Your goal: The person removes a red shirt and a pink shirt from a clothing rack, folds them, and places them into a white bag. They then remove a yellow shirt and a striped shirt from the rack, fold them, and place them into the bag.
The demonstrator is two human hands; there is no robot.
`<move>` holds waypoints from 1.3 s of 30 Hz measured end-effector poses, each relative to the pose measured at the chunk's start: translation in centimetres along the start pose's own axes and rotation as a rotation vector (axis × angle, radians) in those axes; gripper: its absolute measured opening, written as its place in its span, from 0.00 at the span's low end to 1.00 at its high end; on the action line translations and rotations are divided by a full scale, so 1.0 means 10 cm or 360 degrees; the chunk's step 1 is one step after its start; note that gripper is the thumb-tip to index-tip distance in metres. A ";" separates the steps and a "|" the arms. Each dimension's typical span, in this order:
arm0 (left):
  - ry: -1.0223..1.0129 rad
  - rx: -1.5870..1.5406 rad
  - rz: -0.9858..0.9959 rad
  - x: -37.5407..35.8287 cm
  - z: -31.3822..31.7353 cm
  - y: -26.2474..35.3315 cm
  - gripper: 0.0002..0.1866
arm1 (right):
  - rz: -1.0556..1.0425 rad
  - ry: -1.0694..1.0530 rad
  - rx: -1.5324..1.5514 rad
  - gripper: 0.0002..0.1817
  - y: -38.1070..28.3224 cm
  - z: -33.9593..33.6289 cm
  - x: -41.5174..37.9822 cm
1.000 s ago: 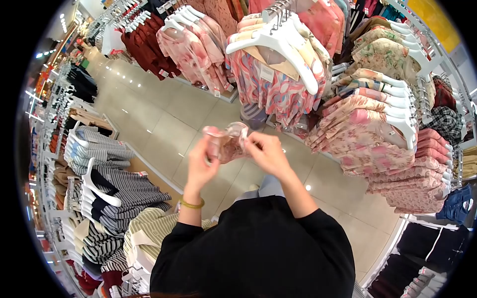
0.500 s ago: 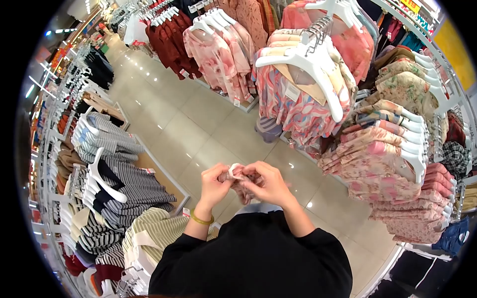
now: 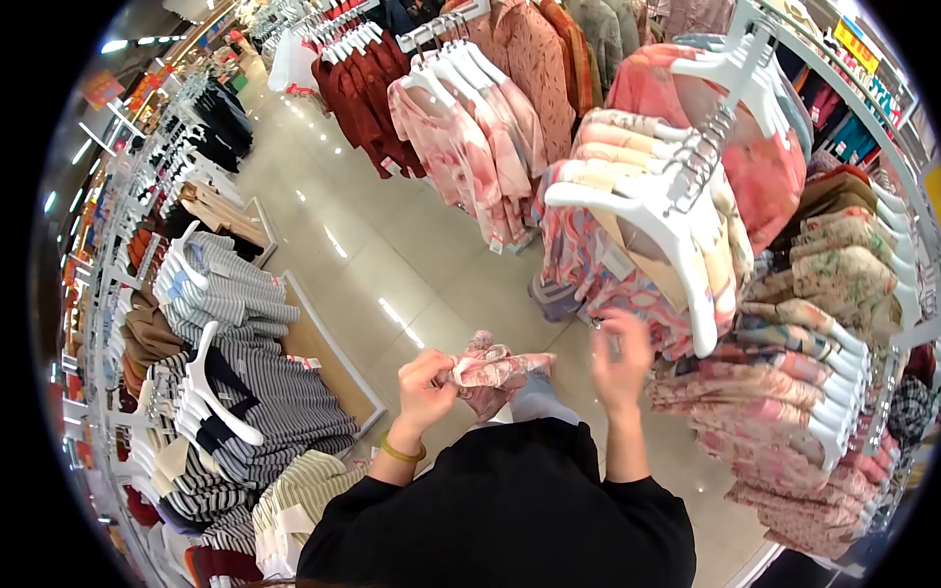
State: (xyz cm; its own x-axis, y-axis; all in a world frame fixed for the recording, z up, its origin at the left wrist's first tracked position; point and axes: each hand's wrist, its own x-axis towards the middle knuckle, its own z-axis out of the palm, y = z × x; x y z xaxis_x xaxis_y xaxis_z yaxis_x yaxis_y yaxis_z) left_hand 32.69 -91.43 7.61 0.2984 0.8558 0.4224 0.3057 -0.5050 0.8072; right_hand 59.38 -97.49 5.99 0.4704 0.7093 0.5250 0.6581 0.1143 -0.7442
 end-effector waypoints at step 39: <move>-0.0750 0.2265 0.1112 2.67 -1.51 -0.54 0.04 | 0.0342 -0.0606 0.0474 0.09 -0.02 0.77 0.98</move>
State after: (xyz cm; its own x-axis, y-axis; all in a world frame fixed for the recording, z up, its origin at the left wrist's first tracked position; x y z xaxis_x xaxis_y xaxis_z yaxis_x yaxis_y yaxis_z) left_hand 25.37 -64.11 20.73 0.8747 0.4610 0.1498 0.4541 -0.6713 -0.5858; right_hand 59.29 -85.20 8.11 0.2932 0.9346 0.2015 0.3485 0.0918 -0.9328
